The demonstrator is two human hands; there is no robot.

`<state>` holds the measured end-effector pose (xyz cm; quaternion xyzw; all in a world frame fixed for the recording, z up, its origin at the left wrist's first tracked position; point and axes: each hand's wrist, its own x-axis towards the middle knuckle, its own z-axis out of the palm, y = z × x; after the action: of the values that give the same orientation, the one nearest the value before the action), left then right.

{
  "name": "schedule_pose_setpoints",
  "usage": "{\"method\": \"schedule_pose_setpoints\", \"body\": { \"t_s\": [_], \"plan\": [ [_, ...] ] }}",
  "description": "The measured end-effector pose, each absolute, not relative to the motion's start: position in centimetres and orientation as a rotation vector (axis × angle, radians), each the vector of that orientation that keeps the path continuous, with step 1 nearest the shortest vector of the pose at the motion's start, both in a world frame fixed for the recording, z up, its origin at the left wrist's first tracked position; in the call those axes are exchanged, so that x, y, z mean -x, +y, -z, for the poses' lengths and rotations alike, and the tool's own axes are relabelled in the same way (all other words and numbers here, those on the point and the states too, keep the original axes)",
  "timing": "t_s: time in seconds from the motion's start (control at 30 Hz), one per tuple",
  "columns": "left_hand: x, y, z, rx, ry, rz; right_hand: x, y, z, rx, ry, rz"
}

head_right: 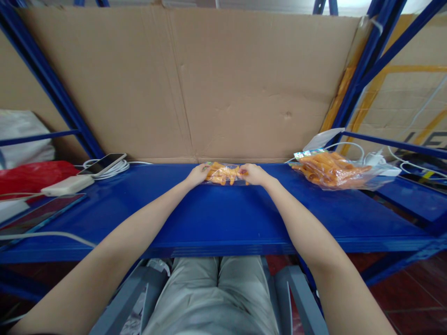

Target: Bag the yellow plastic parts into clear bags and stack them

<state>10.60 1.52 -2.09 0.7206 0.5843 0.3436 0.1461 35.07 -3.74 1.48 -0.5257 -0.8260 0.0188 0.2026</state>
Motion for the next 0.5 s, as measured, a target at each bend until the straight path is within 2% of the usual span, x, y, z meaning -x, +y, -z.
{"method": "schedule_pose_setpoints", "body": {
  "t_s": [0.13, 0.27, 0.4, 0.5],
  "plan": [
    [-11.2, 2.0, 2.6, -1.999, 1.576, -1.133, -34.8, -3.3, -0.8, 1.393, -2.144, -0.403],
    [-11.5, 1.9, 2.4, -2.005, 1.47, -1.245, -34.4, -3.3, -0.5, 1.371, -1.739, -0.791],
    [-11.9, 1.1, 1.9, -2.15, 1.337, -1.281, -34.4, -3.3, -0.8, 1.306, -1.359, -1.072],
    [-11.9, 0.7, 1.7, -2.289, 1.307, -1.291, -34.7, -3.4, -1.0, 1.327, -1.296, -1.292]
  ]
}}
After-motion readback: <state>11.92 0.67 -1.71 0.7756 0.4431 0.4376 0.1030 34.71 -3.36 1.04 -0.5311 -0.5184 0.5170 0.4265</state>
